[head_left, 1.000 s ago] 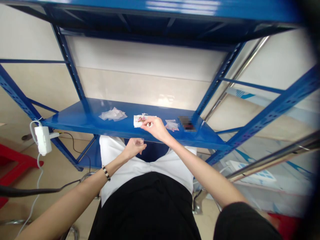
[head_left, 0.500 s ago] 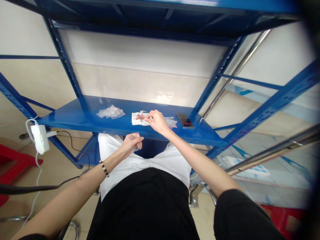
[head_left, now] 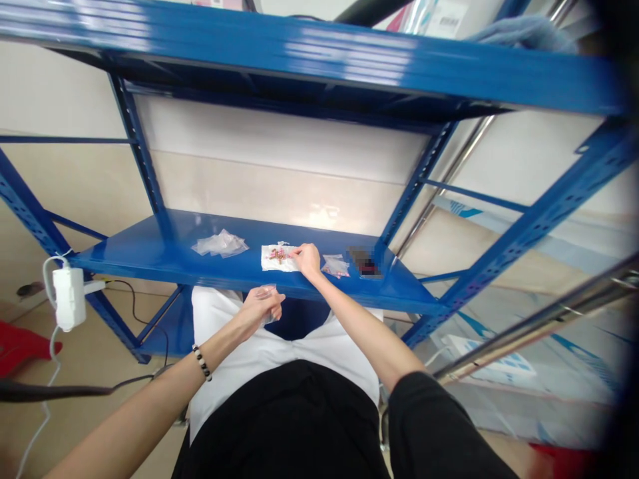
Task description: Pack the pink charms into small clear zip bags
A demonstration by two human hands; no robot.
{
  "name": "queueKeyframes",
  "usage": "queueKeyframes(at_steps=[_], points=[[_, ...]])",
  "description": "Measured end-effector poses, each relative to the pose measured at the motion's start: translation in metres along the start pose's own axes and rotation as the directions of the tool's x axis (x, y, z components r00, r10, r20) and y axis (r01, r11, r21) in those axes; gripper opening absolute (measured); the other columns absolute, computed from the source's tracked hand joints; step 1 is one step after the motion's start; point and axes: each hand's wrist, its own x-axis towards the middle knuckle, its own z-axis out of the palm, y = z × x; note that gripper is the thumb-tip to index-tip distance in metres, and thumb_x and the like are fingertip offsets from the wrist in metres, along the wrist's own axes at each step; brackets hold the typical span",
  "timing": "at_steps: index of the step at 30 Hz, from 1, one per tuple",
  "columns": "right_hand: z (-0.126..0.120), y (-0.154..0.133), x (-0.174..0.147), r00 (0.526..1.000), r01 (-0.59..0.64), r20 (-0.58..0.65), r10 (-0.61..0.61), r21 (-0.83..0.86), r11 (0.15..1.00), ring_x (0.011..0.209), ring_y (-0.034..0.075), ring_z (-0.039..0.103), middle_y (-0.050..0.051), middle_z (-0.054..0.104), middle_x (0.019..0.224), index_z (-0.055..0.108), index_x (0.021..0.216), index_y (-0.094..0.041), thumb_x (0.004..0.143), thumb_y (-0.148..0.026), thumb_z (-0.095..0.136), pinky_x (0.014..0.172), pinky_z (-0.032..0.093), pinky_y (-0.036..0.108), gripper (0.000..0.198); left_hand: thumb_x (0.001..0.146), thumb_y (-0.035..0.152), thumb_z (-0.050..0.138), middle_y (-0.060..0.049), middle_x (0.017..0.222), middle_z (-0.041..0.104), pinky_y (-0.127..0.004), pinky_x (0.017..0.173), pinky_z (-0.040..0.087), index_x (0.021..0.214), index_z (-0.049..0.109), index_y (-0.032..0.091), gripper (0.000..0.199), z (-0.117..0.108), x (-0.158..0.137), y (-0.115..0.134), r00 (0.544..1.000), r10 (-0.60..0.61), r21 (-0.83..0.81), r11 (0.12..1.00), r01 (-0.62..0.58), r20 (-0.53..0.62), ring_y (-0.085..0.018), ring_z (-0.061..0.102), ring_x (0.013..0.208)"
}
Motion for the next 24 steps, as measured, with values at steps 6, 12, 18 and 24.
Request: queueKeyframes(at_steps=[6,12,18,24], points=[[0.004,-0.002,-0.005,0.999,0.031,-0.015,-0.032,-0.088,0.996,0.099,0.023,0.062,0.010,0.074,0.088,0.079,0.081,-0.020,0.082,-0.030,0.069,0.087,0.045,0.026,0.014,0.070,0.033,0.080,0.006,0.047,0.042,-0.026,0.049,0.041,0.060,0.044,0.018,0.041,0.007,-0.016,0.001,0.999,0.010,0.032,0.999,-0.011,0.039,-0.008,0.044,0.043],[0.004,0.004,-0.002,0.999,-0.054,-0.005,0.054,-0.040,0.998,0.089,0.021,0.066,0.009,0.074,0.086,0.079,0.079,-0.021,0.082,-0.030,0.067,0.081,0.047,0.024,0.015,0.071,0.039,0.079,0.004,0.045,0.044,-0.026,0.047,0.040,0.056,0.046,0.018,0.042,0.007,-0.008,-0.010,0.998,0.007,0.134,0.991,-0.014,0.055,-0.009,0.046,0.041],[0.006,0.005,-0.005,0.997,-0.077,-0.027,0.076,-0.072,0.994,0.094,0.022,0.063,0.010,0.073,0.088,0.079,0.082,-0.021,0.083,-0.026,0.065,0.085,0.046,0.026,0.015,0.074,0.038,0.076,0.002,0.044,0.049,-0.024,0.047,0.038,0.054,0.047,0.017,0.041,0.010,-0.014,-0.020,0.996,-0.021,0.205,0.979,0.004,0.083,-0.011,0.049,0.042],[0.005,0.004,-0.008,0.999,0.028,-0.019,-0.030,-0.130,0.991,0.102,0.028,0.057,0.014,0.070,0.085,0.078,0.082,-0.020,0.087,-0.028,0.063,0.089,0.042,0.035,0.018,0.075,0.038,0.076,0.001,0.044,0.051,-0.026,0.050,0.042,0.054,0.049,0.017,0.040,0.012,-0.014,-0.023,0.995,-0.020,0.226,0.974,-0.003,0.101,-0.011,0.049,0.043]])
